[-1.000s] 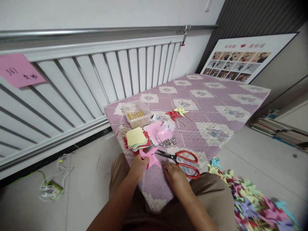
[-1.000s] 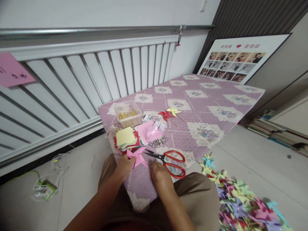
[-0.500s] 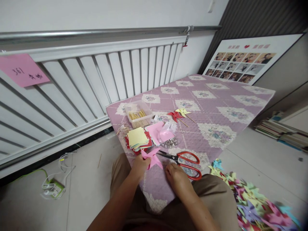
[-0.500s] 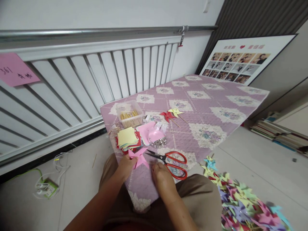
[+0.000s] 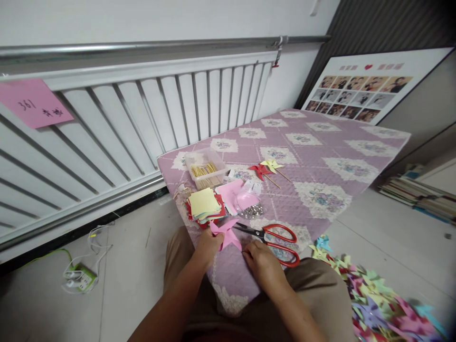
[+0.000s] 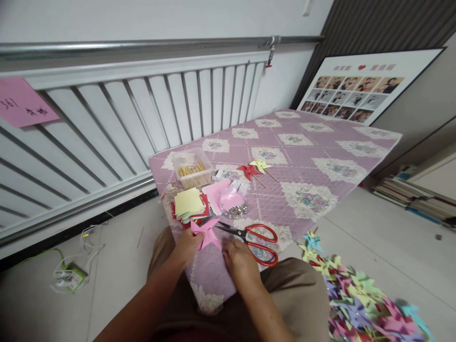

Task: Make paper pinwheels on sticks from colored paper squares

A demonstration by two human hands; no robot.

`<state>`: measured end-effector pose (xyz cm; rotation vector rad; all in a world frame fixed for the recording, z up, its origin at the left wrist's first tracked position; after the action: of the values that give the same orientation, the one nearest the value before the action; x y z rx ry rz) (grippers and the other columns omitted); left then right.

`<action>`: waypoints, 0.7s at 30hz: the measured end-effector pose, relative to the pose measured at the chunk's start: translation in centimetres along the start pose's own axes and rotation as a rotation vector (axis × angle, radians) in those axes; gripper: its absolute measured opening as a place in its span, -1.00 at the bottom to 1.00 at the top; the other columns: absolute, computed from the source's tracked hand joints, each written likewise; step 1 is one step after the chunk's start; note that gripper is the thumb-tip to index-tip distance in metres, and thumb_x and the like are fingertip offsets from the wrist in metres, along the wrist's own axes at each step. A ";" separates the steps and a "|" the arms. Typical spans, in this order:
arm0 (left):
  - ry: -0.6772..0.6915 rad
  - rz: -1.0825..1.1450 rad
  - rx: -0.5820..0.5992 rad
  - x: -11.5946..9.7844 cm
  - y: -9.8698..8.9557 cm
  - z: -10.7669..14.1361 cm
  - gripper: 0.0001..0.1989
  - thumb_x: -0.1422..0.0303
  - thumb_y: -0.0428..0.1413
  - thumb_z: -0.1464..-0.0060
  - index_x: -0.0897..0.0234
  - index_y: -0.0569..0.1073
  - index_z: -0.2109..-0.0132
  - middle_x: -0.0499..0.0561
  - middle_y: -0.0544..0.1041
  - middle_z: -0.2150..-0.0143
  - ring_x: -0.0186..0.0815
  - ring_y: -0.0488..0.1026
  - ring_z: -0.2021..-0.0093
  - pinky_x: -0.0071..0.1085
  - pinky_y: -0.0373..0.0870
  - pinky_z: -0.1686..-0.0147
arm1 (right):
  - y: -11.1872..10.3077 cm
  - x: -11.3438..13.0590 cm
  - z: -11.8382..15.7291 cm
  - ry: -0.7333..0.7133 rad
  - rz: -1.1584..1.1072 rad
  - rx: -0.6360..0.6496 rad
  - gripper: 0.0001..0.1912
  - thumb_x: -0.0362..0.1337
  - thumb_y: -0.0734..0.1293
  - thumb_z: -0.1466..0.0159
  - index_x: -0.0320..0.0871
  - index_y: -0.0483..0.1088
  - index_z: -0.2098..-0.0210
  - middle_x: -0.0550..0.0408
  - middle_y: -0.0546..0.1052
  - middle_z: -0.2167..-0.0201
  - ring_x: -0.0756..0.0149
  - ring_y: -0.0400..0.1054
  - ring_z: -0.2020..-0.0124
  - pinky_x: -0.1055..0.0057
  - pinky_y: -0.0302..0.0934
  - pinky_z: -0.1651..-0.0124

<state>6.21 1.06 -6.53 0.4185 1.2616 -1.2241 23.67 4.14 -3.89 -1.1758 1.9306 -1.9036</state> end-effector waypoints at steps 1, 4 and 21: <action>0.004 -0.001 -0.001 -0.1 0.0 0.0 -0.88 0.38 0.07 0.00 0.33 0.47 0.38 -0.02 0.49 0.49 -0.35 0.35 0.49 -0.48 0.21 0.47 | 0.0 -0.1 0.0 0.011 -0.016 -0.006 -0.87 -0.40 0.26 -0.23 -0.15 0.42 0.41 0.00 0.48 0.40 0.21 0.38 0.33 0.35 0.27 0.24; 0.012 -0.004 0.001 -0.4 0.0 0.2 -0.89 0.39 0.06 0.00 0.32 0.47 0.39 -0.02 0.50 0.47 -0.33 0.37 0.46 -0.47 0.22 0.45 | 0.0 -0.2 0.2 0.012 -0.033 -0.020 -0.86 -0.40 0.25 -0.25 -0.16 0.43 0.39 -0.01 0.48 0.39 0.19 0.38 0.31 0.33 0.28 0.23; 0.003 0.006 -0.003 -0.3 -0.1 0.2 -0.88 0.40 0.07 0.00 0.32 0.47 0.42 -0.04 0.47 0.53 -0.34 0.35 0.49 -0.47 0.22 0.47 | 1.1 0.0 -0.4 -0.105 0.073 -0.034 -0.76 -0.42 0.19 -0.26 -0.12 0.46 0.42 0.03 0.47 0.43 0.22 0.33 0.36 0.35 0.23 0.25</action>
<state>6.30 1.01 -6.20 0.4217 1.2643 -1.2169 22.94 4.30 -4.81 -1.1725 1.9303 -1.7433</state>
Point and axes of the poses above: each hand's wrist, its own z-axis away from the middle knuckle, its own y-axis out of the palm, x = y × z, the point moved 6 cm from there along -z, towards the middle knuckle
